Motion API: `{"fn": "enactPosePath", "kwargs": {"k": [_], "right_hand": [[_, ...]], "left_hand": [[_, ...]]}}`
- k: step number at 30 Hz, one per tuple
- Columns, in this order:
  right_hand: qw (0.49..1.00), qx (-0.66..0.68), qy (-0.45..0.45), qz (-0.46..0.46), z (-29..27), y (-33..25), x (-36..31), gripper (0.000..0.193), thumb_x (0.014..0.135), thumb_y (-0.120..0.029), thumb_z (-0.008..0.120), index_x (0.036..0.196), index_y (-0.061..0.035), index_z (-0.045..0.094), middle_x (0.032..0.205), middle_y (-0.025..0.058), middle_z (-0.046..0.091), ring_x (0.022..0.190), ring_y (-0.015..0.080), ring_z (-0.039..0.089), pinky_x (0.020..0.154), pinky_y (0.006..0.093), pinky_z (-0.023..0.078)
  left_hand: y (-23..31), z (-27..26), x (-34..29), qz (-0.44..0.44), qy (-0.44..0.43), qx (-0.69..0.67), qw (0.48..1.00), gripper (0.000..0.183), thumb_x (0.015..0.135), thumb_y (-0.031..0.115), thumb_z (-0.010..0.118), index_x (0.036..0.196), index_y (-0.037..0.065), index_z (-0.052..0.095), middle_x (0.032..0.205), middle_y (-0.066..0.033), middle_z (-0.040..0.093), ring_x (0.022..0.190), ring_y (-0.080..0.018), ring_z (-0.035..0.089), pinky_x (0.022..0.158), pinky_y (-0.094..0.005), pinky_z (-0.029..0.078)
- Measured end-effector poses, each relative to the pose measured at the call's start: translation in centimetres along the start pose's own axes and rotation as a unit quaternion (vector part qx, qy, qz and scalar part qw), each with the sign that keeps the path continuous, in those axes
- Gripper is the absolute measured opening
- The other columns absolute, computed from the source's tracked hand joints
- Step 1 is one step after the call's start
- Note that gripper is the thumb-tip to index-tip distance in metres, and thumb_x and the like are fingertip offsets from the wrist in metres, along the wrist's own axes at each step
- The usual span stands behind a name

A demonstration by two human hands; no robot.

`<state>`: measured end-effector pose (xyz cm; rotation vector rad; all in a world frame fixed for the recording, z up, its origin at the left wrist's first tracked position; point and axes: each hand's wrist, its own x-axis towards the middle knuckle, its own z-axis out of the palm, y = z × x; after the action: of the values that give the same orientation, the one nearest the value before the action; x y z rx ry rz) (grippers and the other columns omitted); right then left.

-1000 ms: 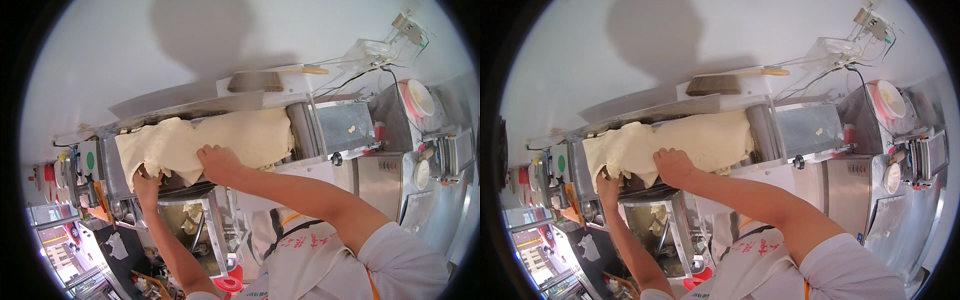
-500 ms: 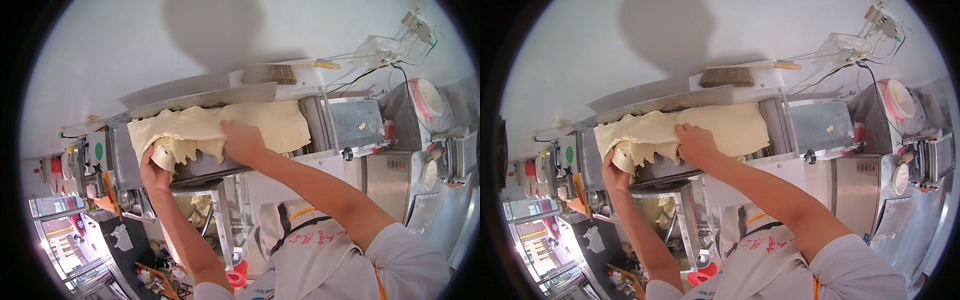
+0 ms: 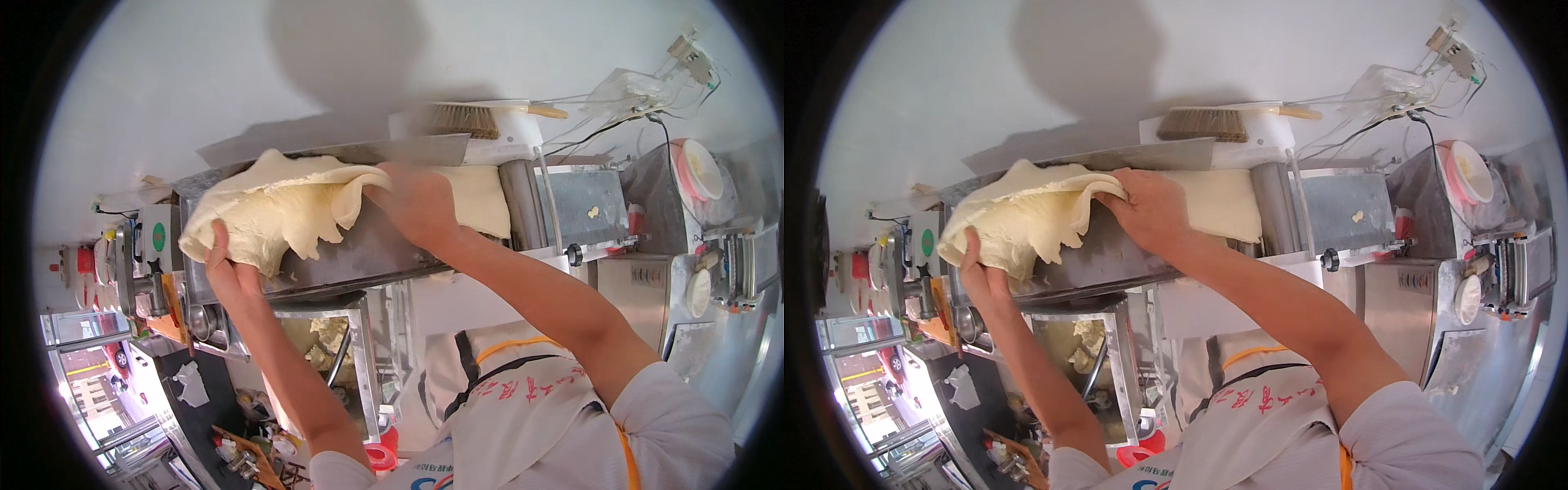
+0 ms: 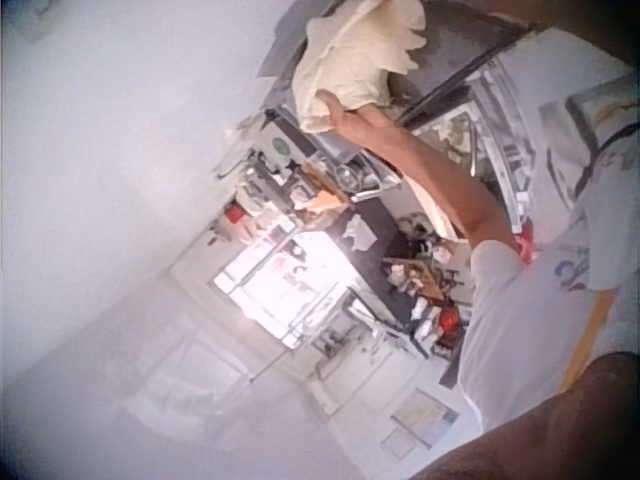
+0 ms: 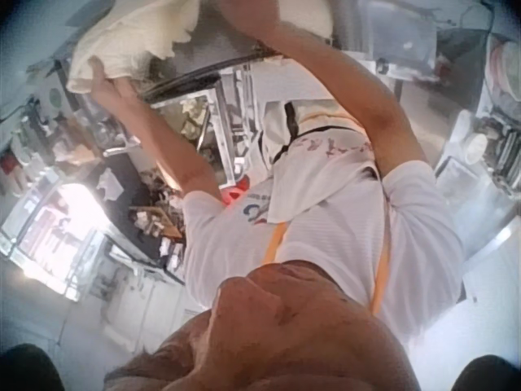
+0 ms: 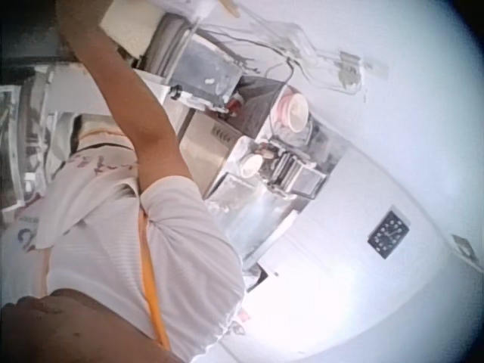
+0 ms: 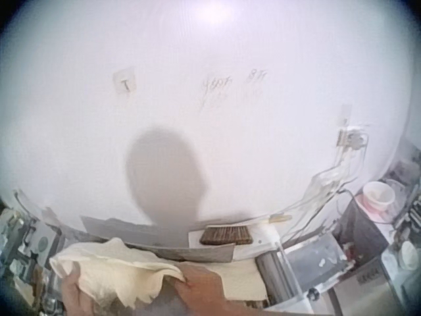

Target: The person processes large pieces of dough through a mechanical dough roller, repeatedly folding and re-inserting the dough to flatten and refine it.

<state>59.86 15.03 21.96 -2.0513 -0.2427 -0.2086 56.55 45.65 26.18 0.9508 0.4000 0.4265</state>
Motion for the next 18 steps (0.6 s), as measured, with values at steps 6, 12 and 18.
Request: {"fn": "enactPosePath", "kwargs": {"k": [6,12,18], "right_hand": [[0.990,-0.051,-0.038,-0.127,3.2,4.9,-4.0,0.049,0.080,-0.017,0.077,0.127,-0.0095,0.062,0.113,0.0139,0.063,0.107,0.0372,0.061,0.084,0.0460,0.052],[0.964,-0.124,-0.187,-0.144,3.6,5.1,-4.7,0.073,0.071,-0.019,0.084,0.136,-0.0120,0.052,0.115,0.0145,0.054,0.110,0.0348,0.056,0.091,0.0461,0.048],[0.979,-0.095,-0.147,-0.105,2.9,6.0,-4.8,0.078,0.066,-0.026,0.091,0.132,-0.0121,0.054,0.114,0.0135,0.056,0.106,0.0373,0.054,0.089,0.0489,0.045]], "left_hand": [[-5.9,-4.7,-1.6,-0.039,-0.091,0.226,0.969,0.053,0.106,0.026,0.063,0.149,0.000,0.047,0.140,-0.0149,0.061,0.131,-0.0284,0.060,0.110,-0.0467,0.051],[-6.3,-0.9,-4.4,-0.105,-0.095,-0.048,0.989,0.063,0.101,0.034,0.070,0.151,0.003,0.047,0.141,-0.0113,0.061,0.132,-0.0296,0.058,0.114,-0.0437,0.046],[-7.8,3.3,-1.9,0.035,0.068,0.209,0.975,0.053,0.101,0.026,0.070,0.144,-0.001,0.055,0.135,-0.0121,0.065,0.124,-0.0264,0.062,0.110,-0.0410,0.048]]}}
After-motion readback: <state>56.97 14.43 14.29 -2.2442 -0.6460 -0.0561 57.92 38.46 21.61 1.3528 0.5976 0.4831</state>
